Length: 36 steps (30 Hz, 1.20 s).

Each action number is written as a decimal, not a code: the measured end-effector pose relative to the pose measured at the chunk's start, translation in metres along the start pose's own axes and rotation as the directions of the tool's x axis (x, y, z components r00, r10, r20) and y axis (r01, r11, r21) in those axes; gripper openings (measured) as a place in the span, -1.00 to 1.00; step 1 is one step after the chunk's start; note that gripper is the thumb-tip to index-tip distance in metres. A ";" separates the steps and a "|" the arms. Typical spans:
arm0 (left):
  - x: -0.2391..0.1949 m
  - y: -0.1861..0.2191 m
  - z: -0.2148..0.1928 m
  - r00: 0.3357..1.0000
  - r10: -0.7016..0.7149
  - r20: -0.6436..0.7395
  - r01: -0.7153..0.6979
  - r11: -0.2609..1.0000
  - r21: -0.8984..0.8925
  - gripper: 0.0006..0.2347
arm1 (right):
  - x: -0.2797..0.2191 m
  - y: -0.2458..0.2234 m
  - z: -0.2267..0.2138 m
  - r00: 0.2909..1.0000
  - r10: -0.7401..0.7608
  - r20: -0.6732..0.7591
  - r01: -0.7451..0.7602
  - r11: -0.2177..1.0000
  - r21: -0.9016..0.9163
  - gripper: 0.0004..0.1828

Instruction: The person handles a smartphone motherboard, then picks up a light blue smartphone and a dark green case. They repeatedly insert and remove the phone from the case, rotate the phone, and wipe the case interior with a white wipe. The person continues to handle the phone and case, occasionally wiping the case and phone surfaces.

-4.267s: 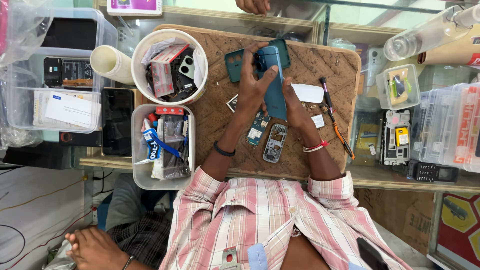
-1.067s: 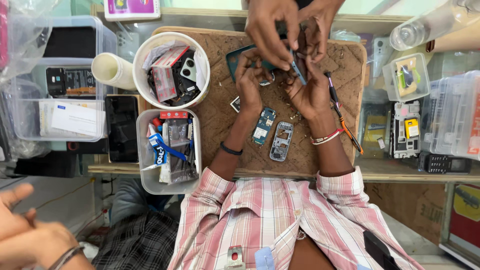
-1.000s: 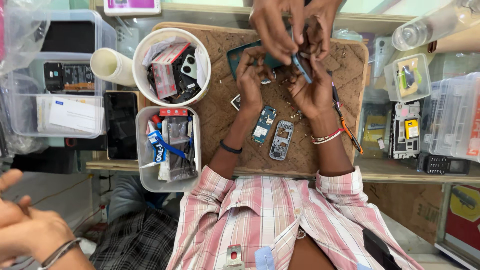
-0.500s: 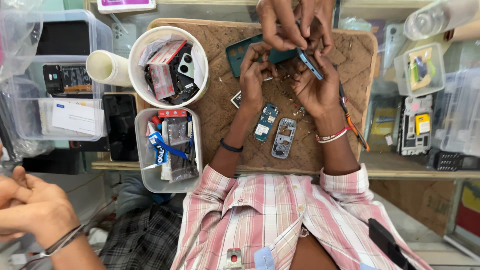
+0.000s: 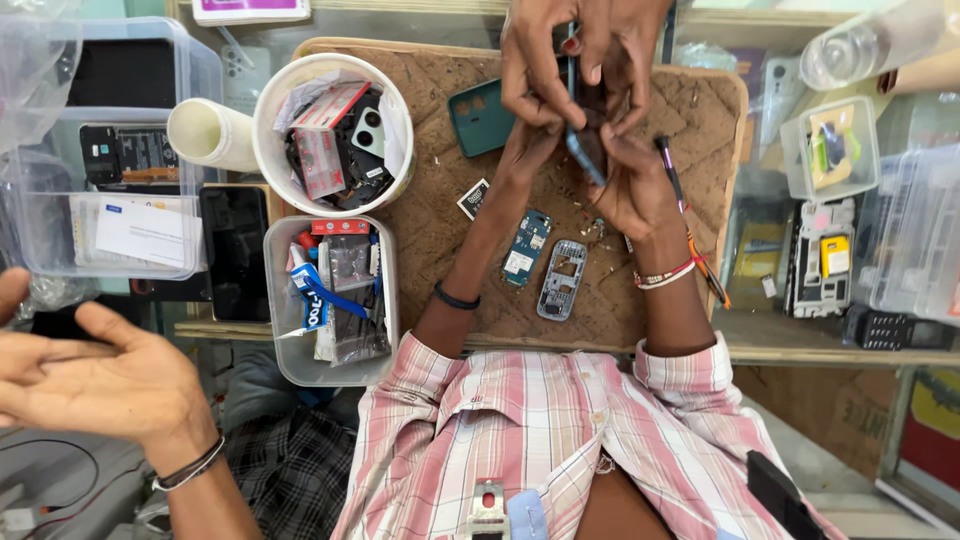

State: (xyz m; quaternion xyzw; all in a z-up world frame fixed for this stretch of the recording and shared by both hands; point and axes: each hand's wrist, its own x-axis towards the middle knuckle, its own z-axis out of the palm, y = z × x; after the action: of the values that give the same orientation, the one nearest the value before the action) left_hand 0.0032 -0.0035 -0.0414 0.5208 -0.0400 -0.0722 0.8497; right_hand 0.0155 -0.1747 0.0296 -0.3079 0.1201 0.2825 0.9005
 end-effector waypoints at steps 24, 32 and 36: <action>0.015 -0.025 -0.019 0.964 0.210 -0.164 -0.265 0.823 -0.503 -0.48 | -0.023 0.036 0.040 0.755 -0.455 0.473 0.487 -0.096 -0.868 -0.61; 0.012 -0.009 -0.017 0.890 0.346 -0.297 -0.368 0.929 -0.023 -0.48 | -0.029 0.037 0.058 0.720 -0.301 0.625 0.568 -0.261 -0.780 -0.50; 0.016 -0.005 -0.015 0.895 0.260 -0.361 -0.301 0.952 -0.061 -0.48 | -0.029 0.034 0.057 0.725 -0.306 0.618 0.569 -0.239 -0.787 -0.53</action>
State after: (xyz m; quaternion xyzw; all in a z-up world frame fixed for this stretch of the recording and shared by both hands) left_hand 0.0203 0.0046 -0.0532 0.4640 0.0407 0.1427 0.8733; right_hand -0.0260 -0.1298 0.0689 -0.8350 -0.3199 -0.0380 0.4462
